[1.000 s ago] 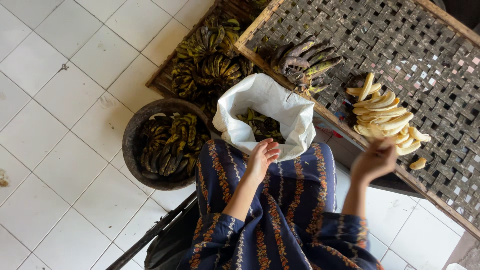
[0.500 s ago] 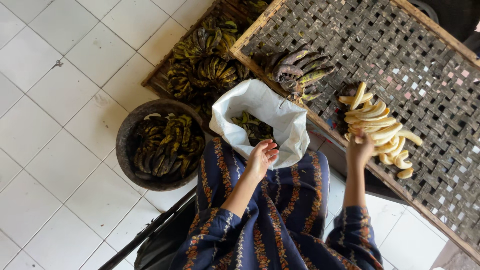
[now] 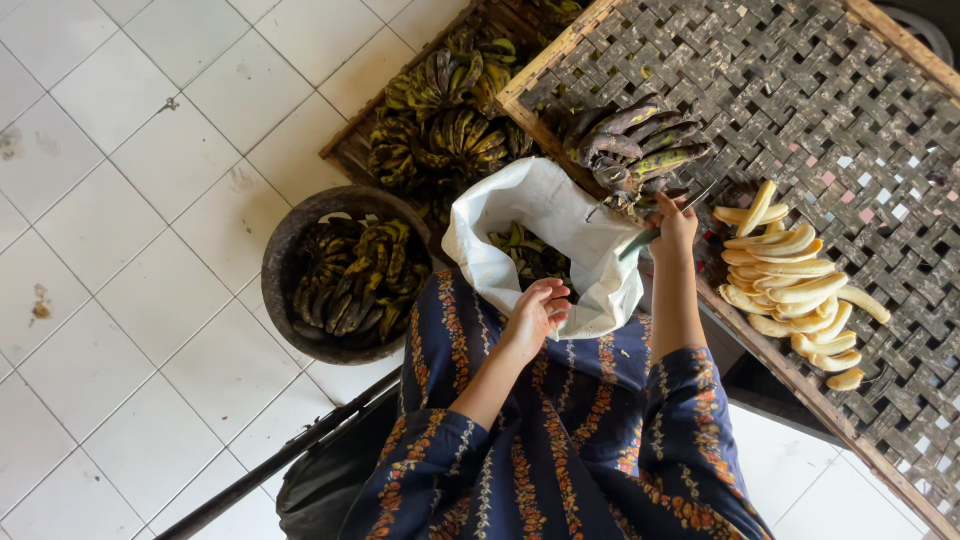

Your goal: The person peels multiple bananas by hand, taking them from a container, removing the skins, and placing the fruit on a large woven tray.

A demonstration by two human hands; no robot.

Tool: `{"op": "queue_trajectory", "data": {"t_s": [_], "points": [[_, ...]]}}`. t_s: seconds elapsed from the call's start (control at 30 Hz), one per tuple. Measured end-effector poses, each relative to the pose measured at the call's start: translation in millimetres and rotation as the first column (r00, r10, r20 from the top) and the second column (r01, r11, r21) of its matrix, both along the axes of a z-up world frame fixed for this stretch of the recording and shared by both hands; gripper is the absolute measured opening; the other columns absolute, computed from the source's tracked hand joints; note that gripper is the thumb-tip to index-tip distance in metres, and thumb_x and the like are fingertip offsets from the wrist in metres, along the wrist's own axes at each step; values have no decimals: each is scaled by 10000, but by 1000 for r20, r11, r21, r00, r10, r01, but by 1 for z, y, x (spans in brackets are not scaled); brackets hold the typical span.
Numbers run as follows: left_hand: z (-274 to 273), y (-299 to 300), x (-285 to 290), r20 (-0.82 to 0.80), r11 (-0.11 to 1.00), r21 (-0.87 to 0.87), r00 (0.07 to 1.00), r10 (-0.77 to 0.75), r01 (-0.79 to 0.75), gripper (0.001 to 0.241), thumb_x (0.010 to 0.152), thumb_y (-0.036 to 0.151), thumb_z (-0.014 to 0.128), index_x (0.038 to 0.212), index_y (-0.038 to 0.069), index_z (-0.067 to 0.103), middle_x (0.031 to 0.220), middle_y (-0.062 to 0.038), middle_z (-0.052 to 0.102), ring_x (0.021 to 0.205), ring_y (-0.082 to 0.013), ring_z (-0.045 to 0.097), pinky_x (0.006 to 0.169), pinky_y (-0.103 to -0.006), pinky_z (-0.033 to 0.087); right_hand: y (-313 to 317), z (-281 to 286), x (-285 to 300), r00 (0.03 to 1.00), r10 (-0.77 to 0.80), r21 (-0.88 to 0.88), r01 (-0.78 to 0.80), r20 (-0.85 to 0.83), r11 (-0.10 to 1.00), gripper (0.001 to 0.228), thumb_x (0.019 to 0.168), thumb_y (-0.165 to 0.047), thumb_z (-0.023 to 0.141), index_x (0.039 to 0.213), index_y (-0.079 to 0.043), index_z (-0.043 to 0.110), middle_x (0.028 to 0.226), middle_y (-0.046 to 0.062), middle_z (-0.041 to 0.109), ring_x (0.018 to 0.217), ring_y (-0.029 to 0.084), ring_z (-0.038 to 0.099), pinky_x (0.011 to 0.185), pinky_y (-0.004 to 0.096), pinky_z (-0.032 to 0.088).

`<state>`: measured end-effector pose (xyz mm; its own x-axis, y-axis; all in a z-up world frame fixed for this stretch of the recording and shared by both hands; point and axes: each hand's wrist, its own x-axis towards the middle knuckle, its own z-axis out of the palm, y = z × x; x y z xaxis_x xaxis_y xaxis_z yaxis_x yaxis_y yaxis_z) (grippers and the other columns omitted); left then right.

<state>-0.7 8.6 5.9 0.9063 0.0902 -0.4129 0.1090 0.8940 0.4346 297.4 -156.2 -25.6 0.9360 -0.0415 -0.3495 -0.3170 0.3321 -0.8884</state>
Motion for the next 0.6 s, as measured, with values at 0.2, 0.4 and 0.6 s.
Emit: {"op": "queue_trajectory", "data": {"t_s": [0.2, 0.4, 0.6], "points": [[5, -11, 15, 35, 999, 44, 999, -16, 14, 267, 1019, 232, 563, 1234, 80, 610, 1135, -64, 671, 983, -184, 644, 896, -354, 509, 37, 43, -55, 534, 343, -620, 520, 773, 587, 276, 982, 72, 721, 1212, -72, 668, 1166, 98, 756, 961, 211, 755, 795, 310, 621], [50, -16, 24, 137, 493, 860, 990, 21, -130, 435, 984, 265, 647, 1359, 89, 515, 1281, -76, 548, 1070, -190, 626, 955, -385, 567, 62, 135, -142, 630, 459, -747, 318, 626, 584, 336, 844, -46, 870, 1150, -29, 733, 998, 114, 721, 775, 233, 664, 639, 321, 532], [87, -1, 20, 183, -173, 966, 982, -53, -189, 623, 882, 176, 759, 1449, 100, 510, 1277, -146, 667, 1193, -340, 642, 992, -414, 530, 49, 173, -218, 540, 670, -747, -109, 509, 656, 417, 862, -214, 845, 1228, -78, 701, 1214, 140, 662, 1016, 262, 677, 850, 354, 549]]}}
